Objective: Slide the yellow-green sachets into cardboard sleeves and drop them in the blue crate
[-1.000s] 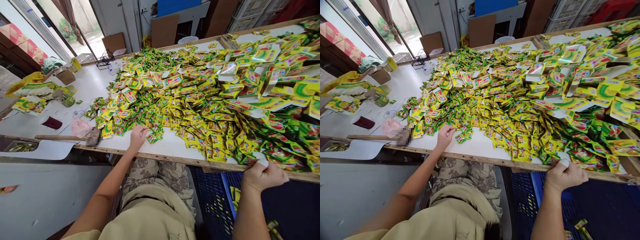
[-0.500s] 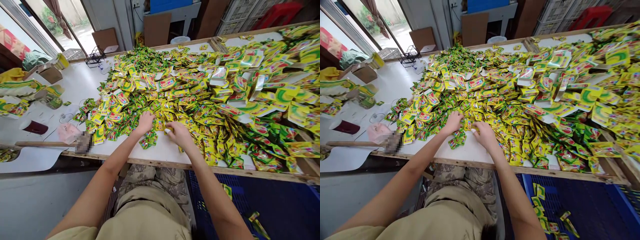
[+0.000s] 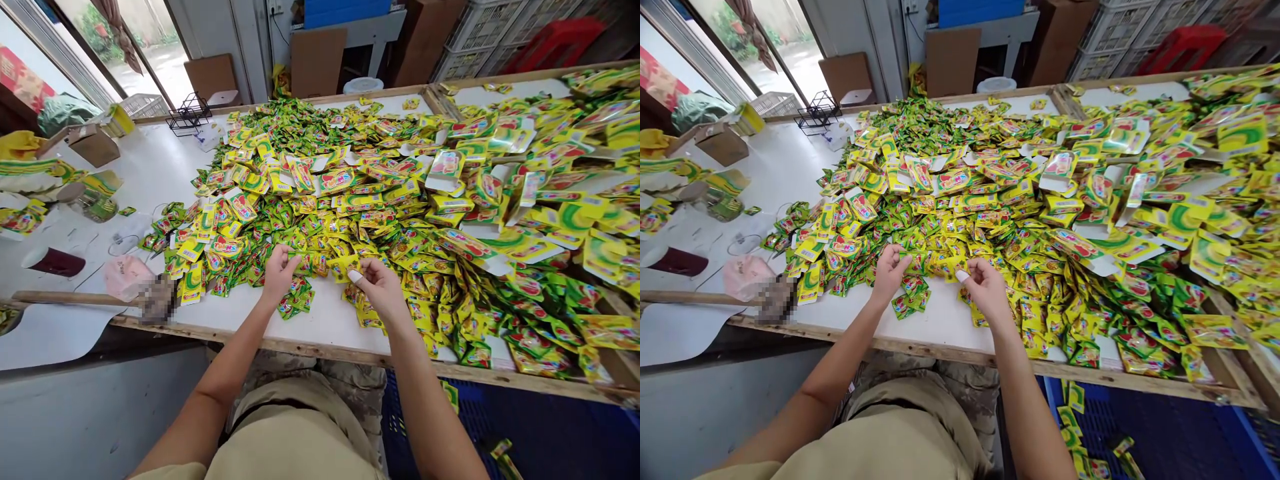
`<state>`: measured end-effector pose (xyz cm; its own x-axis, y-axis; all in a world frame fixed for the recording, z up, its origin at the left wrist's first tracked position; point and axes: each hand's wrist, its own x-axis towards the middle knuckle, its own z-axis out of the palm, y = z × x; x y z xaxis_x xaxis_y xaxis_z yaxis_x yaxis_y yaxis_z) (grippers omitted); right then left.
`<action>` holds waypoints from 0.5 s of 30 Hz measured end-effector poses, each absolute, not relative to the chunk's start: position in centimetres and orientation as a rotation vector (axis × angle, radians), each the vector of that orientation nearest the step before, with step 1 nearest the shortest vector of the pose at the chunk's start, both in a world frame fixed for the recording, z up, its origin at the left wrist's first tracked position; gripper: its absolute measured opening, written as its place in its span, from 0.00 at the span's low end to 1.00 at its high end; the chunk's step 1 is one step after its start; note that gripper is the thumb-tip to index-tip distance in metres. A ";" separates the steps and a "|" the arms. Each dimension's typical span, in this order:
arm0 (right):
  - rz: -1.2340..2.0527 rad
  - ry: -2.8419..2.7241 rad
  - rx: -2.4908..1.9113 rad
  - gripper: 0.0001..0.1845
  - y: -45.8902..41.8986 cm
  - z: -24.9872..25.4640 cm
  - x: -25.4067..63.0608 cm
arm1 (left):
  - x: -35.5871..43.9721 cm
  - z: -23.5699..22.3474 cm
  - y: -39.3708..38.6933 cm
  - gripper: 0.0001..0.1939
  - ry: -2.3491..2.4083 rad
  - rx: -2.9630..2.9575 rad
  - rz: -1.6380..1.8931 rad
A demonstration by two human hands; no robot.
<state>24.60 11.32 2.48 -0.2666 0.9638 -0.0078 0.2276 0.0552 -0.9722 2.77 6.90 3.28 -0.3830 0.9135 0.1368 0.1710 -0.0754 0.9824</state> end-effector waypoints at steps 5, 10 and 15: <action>1.667 -1.318 -1.032 0.20 9.6 3.4 21.9 | 5.4 3.2 6.0 0.15 1.458 0.992 1.470; 1.636 -1.315 -1.100 0.21 9.6 2.2 20.7 | 6.2 3.6 5.2 0.22 1.359 0.811 1.463; 1.597 -1.398 -1.114 0.19 9.7 1.4 20.7 | 6.6 3.7 5.1 0.21 1.307 0.879 1.413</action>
<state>20.66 9.71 1.40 -0.3608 0.9218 -0.1419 0.0187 -0.1450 -0.9893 6.60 5.08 3.68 -0.2571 0.9605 -0.1068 -0.1813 0.0606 0.9816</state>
